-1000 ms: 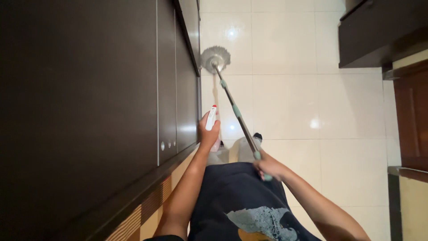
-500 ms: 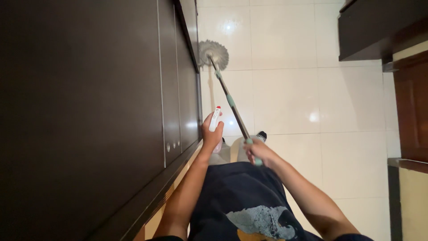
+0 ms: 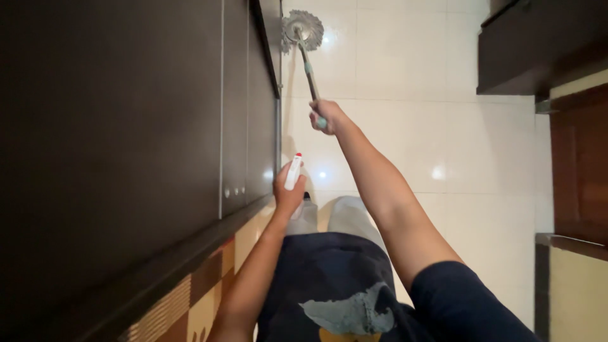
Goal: Mopping the tiled floor using a spray bottle and a mop.
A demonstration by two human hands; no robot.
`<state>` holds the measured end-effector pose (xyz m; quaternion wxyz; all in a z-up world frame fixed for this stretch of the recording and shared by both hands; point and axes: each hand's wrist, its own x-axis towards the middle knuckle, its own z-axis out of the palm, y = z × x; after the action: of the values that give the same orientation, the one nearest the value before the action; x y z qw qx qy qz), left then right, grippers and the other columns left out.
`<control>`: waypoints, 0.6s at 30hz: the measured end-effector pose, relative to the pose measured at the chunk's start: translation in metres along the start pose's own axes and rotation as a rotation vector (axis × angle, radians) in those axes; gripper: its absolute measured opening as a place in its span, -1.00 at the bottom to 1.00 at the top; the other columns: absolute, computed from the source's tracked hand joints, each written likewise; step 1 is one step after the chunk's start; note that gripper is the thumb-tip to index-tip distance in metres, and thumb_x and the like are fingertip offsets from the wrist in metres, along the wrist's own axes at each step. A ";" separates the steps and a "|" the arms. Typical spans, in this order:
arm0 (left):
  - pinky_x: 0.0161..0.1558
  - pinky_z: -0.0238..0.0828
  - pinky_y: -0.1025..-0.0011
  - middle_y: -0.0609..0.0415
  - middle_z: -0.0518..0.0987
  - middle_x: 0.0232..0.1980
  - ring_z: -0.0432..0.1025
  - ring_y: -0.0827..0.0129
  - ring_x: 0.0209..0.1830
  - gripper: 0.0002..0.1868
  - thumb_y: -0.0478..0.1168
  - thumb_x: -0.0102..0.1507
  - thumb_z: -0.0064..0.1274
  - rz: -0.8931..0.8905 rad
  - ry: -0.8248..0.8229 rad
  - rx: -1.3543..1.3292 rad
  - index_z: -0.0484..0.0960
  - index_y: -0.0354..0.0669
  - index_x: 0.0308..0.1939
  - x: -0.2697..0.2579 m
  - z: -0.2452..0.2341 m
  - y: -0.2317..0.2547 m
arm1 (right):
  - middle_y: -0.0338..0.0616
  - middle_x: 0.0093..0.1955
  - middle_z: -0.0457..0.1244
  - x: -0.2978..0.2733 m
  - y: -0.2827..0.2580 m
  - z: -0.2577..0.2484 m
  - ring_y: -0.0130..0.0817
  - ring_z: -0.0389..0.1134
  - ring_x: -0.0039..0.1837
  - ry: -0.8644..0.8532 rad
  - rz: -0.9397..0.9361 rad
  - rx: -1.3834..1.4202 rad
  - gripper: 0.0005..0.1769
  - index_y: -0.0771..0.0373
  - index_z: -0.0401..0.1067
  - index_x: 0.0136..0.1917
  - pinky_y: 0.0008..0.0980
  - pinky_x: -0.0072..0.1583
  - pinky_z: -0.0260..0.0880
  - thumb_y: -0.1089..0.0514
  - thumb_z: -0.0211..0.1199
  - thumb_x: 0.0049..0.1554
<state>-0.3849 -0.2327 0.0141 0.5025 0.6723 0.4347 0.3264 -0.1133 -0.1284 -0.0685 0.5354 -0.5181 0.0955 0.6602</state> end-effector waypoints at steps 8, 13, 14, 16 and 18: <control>0.05 0.49 0.39 0.01 0.70 -0.02 0.59 0.33 -0.03 -0.59 -0.39 0.14 0.09 -0.014 0.056 -0.030 0.64 -0.22 0.09 -0.013 -0.006 -0.005 | -0.22 -0.47 0.12 -0.056 0.108 -0.065 -0.44 0.08 -0.53 0.079 -0.022 0.031 -0.75 0.17 0.22 -0.19 -0.42 -0.46 0.14 0.05 0.13 0.26; 0.03 0.49 0.41 0.03 0.72 -0.03 0.60 0.38 -0.05 -0.61 -0.39 0.16 0.07 -0.034 0.084 -0.030 0.66 -0.21 0.08 0.000 0.005 -0.002 | -0.17 -0.43 0.18 -0.222 0.144 -0.107 -0.47 0.07 -0.52 0.286 -0.011 0.030 -0.80 0.22 0.31 -0.16 -0.49 -0.47 0.08 0.10 0.16 0.25; 0.00 0.50 0.42 0.03 0.71 -0.02 0.59 0.39 -0.08 -0.60 -0.39 0.14 0.07 -0.031 0.087 -0.043 0.65 -0.21 0.09 0.003 0.010 -0.007 | -0.21 -0.43 0.15 -0.251 0.148 -0.119 -0.50 0.04 -0.52 0.266 0.008 0.043 -0.84 0.19 0.29 -0.13 -0.50 -0.48 0.05 0.10 0.14 0.25; -0.03 0.50 0.42 0.04 0.71 -0.01 0.57 0.39 -0.10 -0.58 -0.39 0.13 0.08 -0.035 0.082 -0.059 0.64 -0.21 0.09 0.008 0.024 -0.011 | -0.25 -0.42 0.12 -0.303 0.151 -0.139 -0.53 0.02 -0.52 0.255 0.030 0.060 -0.87 0.17 0.27 -0.09 -0.50 -0.49 0.01 0.11 0.12 0.25; -0.04 0.47 0.40 -0.01 0.69 -0.10 0.54 0.34 -0.15 -0.63 -0.42 0.16 0.04 -0.101 0.006 -0.039 0.67 -0.22 0.06 0.013 0.040 -0.011 | -0.31 -0.38 0.11 -0.350 0.147 -0.154 -0.60 -0.01 -0.51 0.252 0.061 0.101 -0.89 0.12 0.26 -0.06 -0.55 -0.49 -0.07 0.09 0.12 0.25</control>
<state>-0.3471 -0.2354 -0.0074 0.5300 0.6386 0.4630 0.3114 -0.1808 -0.5066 0.0753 0.5244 -0.5660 0.2108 0.6002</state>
